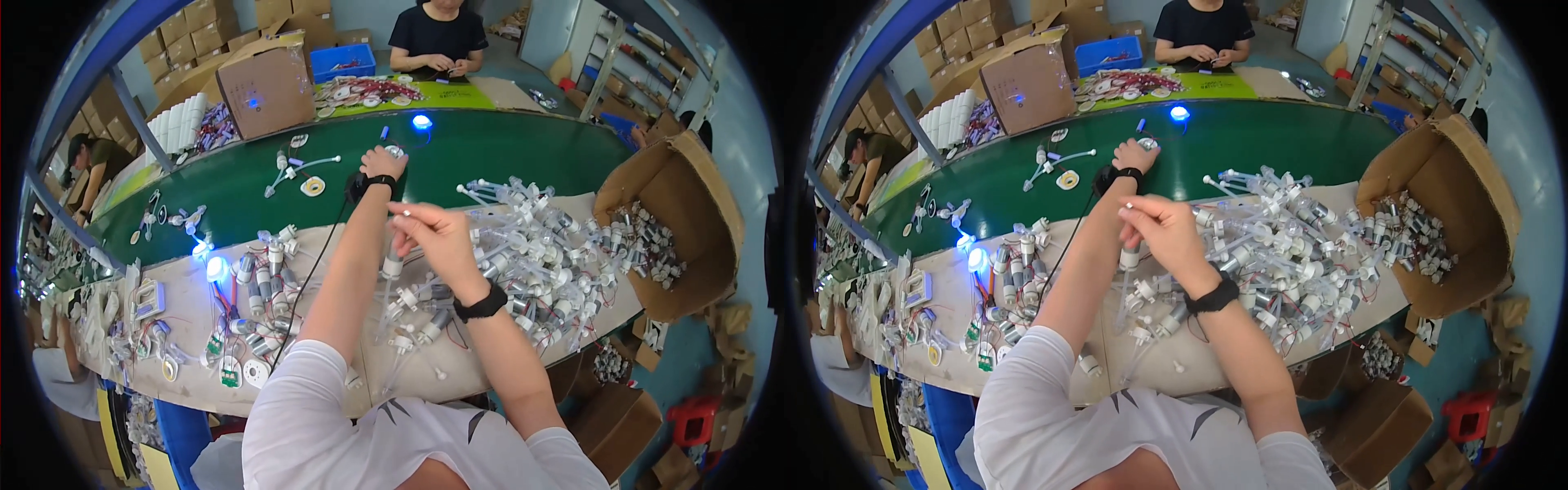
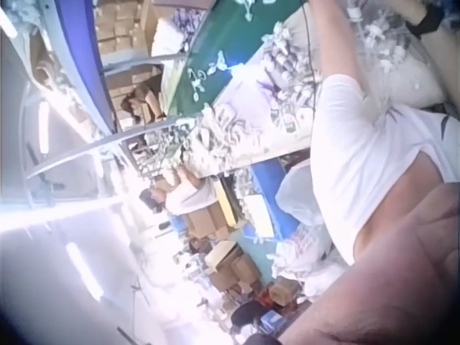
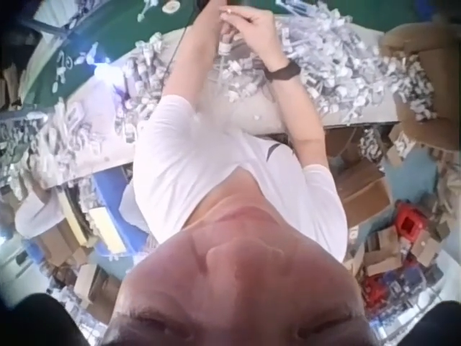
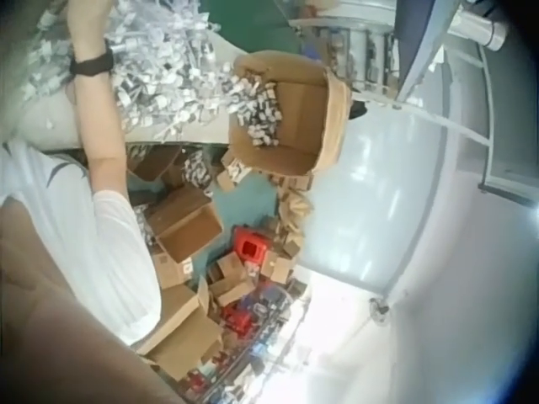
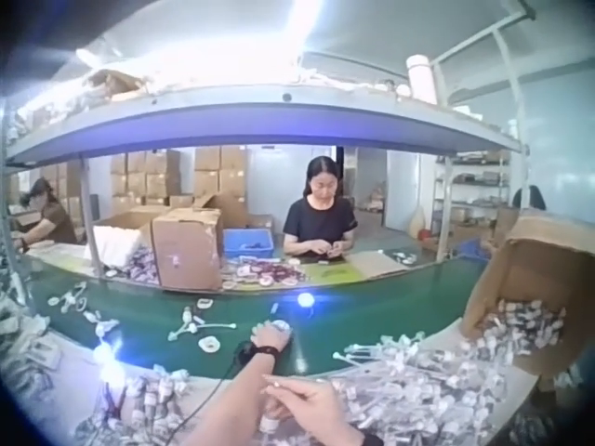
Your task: Assembling and testing LED light units by connecting small circuit boards to wiring harnesses on a factory production line.
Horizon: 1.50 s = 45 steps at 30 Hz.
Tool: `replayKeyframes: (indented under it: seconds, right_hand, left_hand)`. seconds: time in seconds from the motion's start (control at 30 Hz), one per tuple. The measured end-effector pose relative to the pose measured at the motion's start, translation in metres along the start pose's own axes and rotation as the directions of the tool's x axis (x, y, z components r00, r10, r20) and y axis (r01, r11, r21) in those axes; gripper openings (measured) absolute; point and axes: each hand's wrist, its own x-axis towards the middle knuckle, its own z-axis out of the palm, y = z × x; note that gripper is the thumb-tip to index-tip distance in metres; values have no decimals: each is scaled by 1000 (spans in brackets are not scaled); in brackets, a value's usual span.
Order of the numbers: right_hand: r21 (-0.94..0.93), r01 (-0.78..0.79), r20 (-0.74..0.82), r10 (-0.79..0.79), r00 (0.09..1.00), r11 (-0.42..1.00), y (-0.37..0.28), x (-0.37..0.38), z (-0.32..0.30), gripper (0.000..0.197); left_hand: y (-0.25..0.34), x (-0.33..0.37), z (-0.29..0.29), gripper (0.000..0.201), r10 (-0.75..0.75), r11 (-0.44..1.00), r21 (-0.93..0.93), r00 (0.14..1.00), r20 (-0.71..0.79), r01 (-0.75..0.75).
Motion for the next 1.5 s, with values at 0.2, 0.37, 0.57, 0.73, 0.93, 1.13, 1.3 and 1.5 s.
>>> replayKeyframes:
  seconds: [0.2,0.37,0.57,0.73,0.93,1.13,1.3,1.5]
  right_hand:
    - [9,-11,-67,12,998,1000,-13,-6,1,5]
    - [138,-17,-25,20,999,990,-6,-8,6,6]
    - [1,-4,-83,4,997,1000,-4,-2,-6,5]
    - [-510,312,-57,-393,918,801,20,-1,21,5]
    - [-748,416,124,-506,854,518,38,-10,39,5]
    - [-749,361,118,-424,898,555,44,-15,46,5]
    - [-719,401,122,-466,876,567,46,-13,44,6]
    - [-786,365,138,-434,890,499,45,-16,47,4]
  left_hand:
    - [-21,17,12,43,-74,997,-21,994,-83,73]
    - [-57,24,-53,46,112,787,-616,980,167,15]
    - [-31,-49,-169,48,478,751,-656,745,465,-73]
    - [-58,-125,-229,55,518,702,-712,666,537,29]
    - [-74,-172,-245,50,553,622,-783,724,412,-29]
    - [-82,-180,-229,32,497,684,-726,776,389,-74]
    - [-82,-183,-223,33,517,670,-727,798,311,-151]
    - [-82,-188,-220,34,502,722,-663,809,305,-198]
